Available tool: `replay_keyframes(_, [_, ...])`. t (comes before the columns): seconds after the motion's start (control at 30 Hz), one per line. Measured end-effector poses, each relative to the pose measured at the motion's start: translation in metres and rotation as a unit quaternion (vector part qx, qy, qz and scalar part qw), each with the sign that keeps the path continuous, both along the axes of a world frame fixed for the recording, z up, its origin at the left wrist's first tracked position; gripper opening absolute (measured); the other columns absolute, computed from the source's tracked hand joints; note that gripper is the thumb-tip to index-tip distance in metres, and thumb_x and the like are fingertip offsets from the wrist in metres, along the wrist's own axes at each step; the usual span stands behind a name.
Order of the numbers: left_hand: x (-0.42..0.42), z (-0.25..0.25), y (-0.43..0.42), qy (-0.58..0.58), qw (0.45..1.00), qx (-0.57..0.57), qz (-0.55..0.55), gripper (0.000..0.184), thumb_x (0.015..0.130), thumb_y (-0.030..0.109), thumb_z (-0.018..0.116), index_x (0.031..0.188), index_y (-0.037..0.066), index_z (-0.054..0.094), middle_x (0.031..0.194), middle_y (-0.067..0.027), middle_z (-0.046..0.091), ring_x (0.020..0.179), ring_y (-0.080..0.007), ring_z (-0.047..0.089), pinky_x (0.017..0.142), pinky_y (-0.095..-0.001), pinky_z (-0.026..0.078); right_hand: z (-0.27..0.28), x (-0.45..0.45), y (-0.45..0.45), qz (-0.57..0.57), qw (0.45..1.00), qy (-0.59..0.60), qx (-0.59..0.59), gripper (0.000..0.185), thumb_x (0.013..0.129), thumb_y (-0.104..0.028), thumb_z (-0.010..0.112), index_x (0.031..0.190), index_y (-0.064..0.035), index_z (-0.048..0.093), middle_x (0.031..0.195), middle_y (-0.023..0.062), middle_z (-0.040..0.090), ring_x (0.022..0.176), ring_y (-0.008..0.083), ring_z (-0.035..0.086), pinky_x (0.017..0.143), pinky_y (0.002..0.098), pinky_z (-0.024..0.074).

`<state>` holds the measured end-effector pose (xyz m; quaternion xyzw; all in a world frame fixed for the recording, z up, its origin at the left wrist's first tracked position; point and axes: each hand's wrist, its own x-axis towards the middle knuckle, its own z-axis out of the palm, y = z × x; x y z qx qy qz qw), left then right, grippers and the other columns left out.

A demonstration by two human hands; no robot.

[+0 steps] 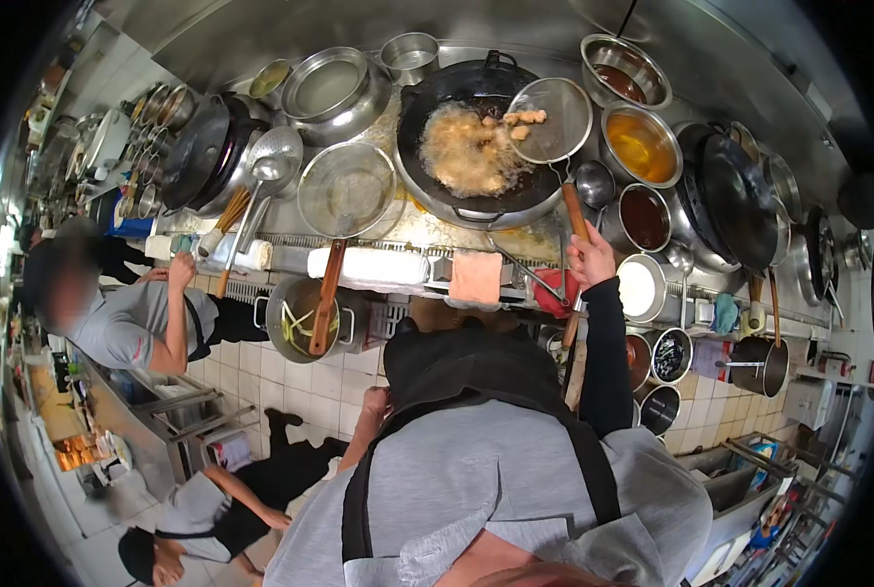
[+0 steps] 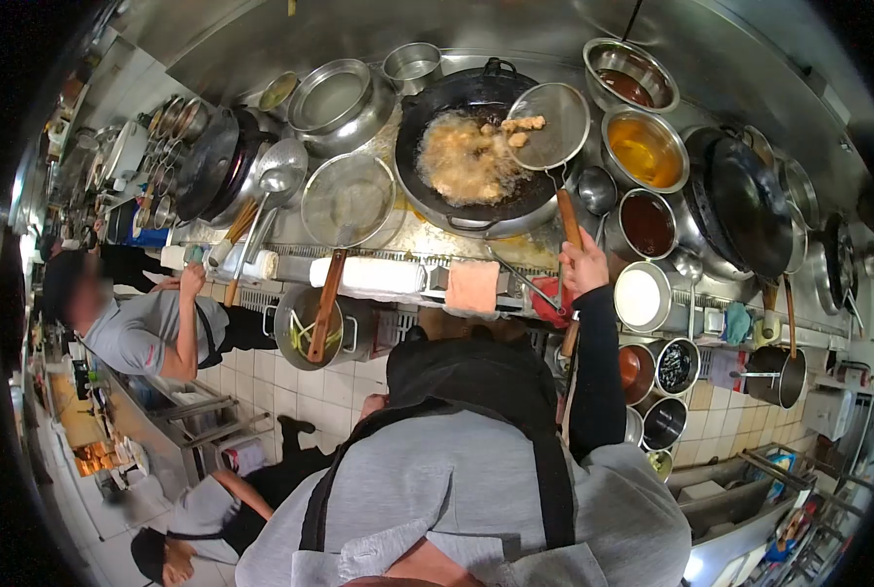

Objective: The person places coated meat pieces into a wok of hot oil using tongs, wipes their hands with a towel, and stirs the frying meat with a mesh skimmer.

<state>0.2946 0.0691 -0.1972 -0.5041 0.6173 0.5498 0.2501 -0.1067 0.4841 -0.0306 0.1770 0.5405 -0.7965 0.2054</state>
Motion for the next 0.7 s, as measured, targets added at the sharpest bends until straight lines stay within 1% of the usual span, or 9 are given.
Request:
replay_keyframes(0.17, [0.009, -0.01, -0.002, 0.022, 1.0, 0.01, 0.0, 0.023, 0.094, 0.027, 0.06, 0.104, 0.007, 0.064, 0.083, -0.0026, 0.062, 0.069, -0.0153, 0.059, 0.057, -0.0336, 0.048, 0.007, -0.008, 0.003, 0.011, 1.0, 0.005, 0.004, 0.065, 0.097, -0.006, 0.058, 0.156, -0.0201, 0.034, 0.071, 0.0002, 0.052, 0.041, 0.0038, 0.033, 0.034, 0.0214, 0.0216])
replay_keyframes(0.27, [0.011, -0.01, -0.003, 0.034, 0.999, 0.027, 0.023, 0.019, 0.093, 0.024, 0.06, 0.098, 0.007, 0.065, 0.077, -0.0032, 0.061, 0.063, -0.0155, 0.056, 0.052, -0.033, 0.045, 0.008, -0.008, -0.009, 0.023, 0.998, 0.035, 0.04, 0.065, 0.098, -0.007, 0.059, 0.157, -0.0177, 0.034, 0.07, -0.0003, 0.051, 0.043, 0.0035, 0.033, 0.034, 0.0211, 0.0226])
replay_keyframes(0.33, [0.014, -0.015, -0.007, 0.06, 0.997, 0.006, -0.053, 0.017, 0.093, 0.022, 0.059, 0.093, 0.006, 0.066, 0.073, -0.0032, 0.059, 0.059, -0.0154, 0.055, 0.05, -0.0329, 0.043, 0.005, -0.008, -0.011, 0.03, 0.996, 0.052, 0.061, 0.065, 0.098, -0.007, 0.059, 0.157, -0.0168, 0.033, 0.07, -0.0007, 0.05, 0.043, 0.0032, 0.033, 0.035, 0.0209, 0.0227])
replay_keyframes(0.4, [0.014, -0.017, -0.005, 0.061, 0.996, -0.007, -0.061, 0.017, 0.093, 0.019, 0.058, 0.088, 0.005, 0.066, 0.069, -0.0032, 0.058, 0.056, -0.0152, 0.053, 0.047, -0.0327, 0.04, -0.001, -0.011, -0.011, 0.041, 0.996, 0.053, 0.06, 0.065, 0.098, -0.007, 0.06, 0.157, -0.0174, 0.035, 0.069, -0.0015, 0.05, 0.043, 0.0026, 0.031, 0.035, 0.021, 0.0218])
replay_keyframes(0.47, [0.003, 0.003, 0.004, 0.035, 0.999, -0.013, -0.001, 0.019, 0.094, 0.017, 0.057, 0.084, 0.004, 0.066, 0.067, -0.0032, 0.057, 0.054, -0.0148, 0.052, 0.045, -0.0327, 0.038, 0.004, -0.012, -0.017, 0.025, 0.994, 0.07, 0.077, 0.063, 0.097, -0.006, 0.06, 0.156, -0.0151, 0.038, 0.074, -0.0001, 0.053, 0.046, 0.0028, 0.035, 0.038, 0.0203, 0.0265])
replay_keyframes(0.5, [0.004, 0.0, 0.002, 0.054, 0.998, -0.018, -0.039, 0.019, 0.094, 0.017, 0.056, 0.084, 0.004, 0.066, 0.066, -0.0031, 0.056, 0.054, -0.0148, 0.052, 0.045, -0.0327, 0.038, 0.006, -0.011, -0.019, 0.016, 0.993, 0.078, 0.087, 0.063, 0.097, -0.005, 0.06, 0.155, -0.0139, 0.039, 0.076, 0.0005, 0.055, 0.048, 0.003, 0.037, 0.04, 0.0199, 0.0289])
replay_keyframes(0.57, [0.011, -0.017, -0.002, 0.08, 0.993, -0.026, -0.082, 0.02, 0.094, 0.015, 0.055, 0.084, 0.003, 0.067, 0.065, -0.0031, 0.056, 0.053, -0.0149, 0.051, 0.044, -0.0329, 0.038, -0.05, -0.022, -0.004, -0.014, 0.93, 0.238, 0.278, 0.06, 0.096, -0.004, 0.06, 0.153, -0.009, 0.041, 0.092, 0.0055, 0.062, 0.063, 0.0091, 0.053, 0.055, 0.0229, 0.0433])
replay_keyframes(0.6, [0.013, -0.023, -0.002, 0.086, 0.992, -0.03, -0.088, 0.021, 0.094, 0.015, 0.054, 0.084, 0.003, 0.067, 0.065, -0.0032, 0.056, 0.052, -0.0151, 0.051, 0.044, -0.033, 0.037, -0.055, -0.022, -0.003, -0.024, 0.899, 0.283, 0.332, 0.06, 0.095, -0.004, 0.06, 0.152, -0.0067, 0.042, 0.101, 0.0079, 0.064, 0.074, 0.0124, 0.057, 0.064, 0.0248, 0.0467])
replay_keyframes(0.7, [0.017, -0.034, -0.003, 0.09, 0.993, -0.034, -0.069, 0.021, 0.094, 0.014, 0.054, 0.086, 0.001, 0.068, 0.065, -0.0042, 0.058, 0.051, -0.0156, 0.051, 0.043, -0.0329, 0.037, -0.013, 0.005, -0.008, -0.063, 0.832, 0.34, 0.435, 0.058, 0.094, -0.003, 0.058, 0.15, -0.0003, 0.042, 0.128, 0.0149, 0.064, 0.11, 0.0226, 0.064, 0.096, 0.0314, 0.0498])
